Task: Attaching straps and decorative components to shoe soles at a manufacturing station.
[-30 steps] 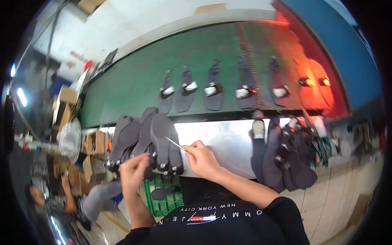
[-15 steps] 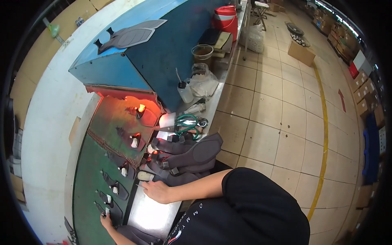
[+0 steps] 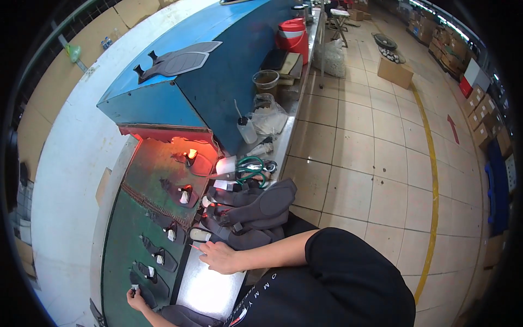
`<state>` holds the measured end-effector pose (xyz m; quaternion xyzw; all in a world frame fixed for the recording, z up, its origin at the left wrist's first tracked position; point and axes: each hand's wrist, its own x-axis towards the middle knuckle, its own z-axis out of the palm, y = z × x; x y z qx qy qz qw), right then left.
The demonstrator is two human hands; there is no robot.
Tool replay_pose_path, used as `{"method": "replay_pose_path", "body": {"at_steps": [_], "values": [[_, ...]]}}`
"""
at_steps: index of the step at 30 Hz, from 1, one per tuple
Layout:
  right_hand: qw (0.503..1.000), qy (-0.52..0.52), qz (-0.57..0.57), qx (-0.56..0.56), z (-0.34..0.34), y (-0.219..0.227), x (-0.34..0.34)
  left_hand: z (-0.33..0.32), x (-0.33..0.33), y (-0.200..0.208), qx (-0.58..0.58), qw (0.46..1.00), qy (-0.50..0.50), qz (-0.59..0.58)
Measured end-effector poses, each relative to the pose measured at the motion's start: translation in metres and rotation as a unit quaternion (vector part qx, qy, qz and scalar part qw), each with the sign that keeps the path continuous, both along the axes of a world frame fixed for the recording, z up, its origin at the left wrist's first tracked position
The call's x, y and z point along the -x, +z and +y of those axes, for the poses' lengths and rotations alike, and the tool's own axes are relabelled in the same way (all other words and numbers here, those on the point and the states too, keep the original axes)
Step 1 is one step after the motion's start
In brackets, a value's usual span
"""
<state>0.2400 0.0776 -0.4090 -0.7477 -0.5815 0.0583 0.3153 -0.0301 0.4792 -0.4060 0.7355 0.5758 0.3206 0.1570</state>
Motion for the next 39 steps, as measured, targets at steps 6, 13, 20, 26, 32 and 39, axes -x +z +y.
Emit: {"method": "replay_pose_path", "body": {"at_steps": [6,13,20,26,32,39], "values": [[0.998,-0.017,-0.053,-0.027,0.000,-0.007,0.009,0.037,0.031,0.009,0.030,0.956,-0.002,-0.293],[0.997,-0.071,-0.009,0.000,-0.010,-0.009,-0.011,0.005,-0.004,0.074,0.045,0.866,-0.040,-0.496],[0.998,-0.046,0.025,-0.028,-0.009,-0.003,-0.011,-0.069,-0.016,0.134,0.054,0.805,-0.098,-0.583],[0.998,-0.028,0.055,-0.006,-0.012,-0.009,-0.016,-0.190,-0.033,0.130,0.117,0.870,-0.134,-0.460],[0.993,0.009,0.118,-0.013,-0.012,-0.009,-0.021,-0.290,-0.047,0.075,0.223,0.875,-0.151,-0.402],[0.989,0.023,0.142,-0.015,-0.013,-0.009,-0.024,-0.319,-0.089,0.070,0.400,0.785,-0.131,-0.454]]}}
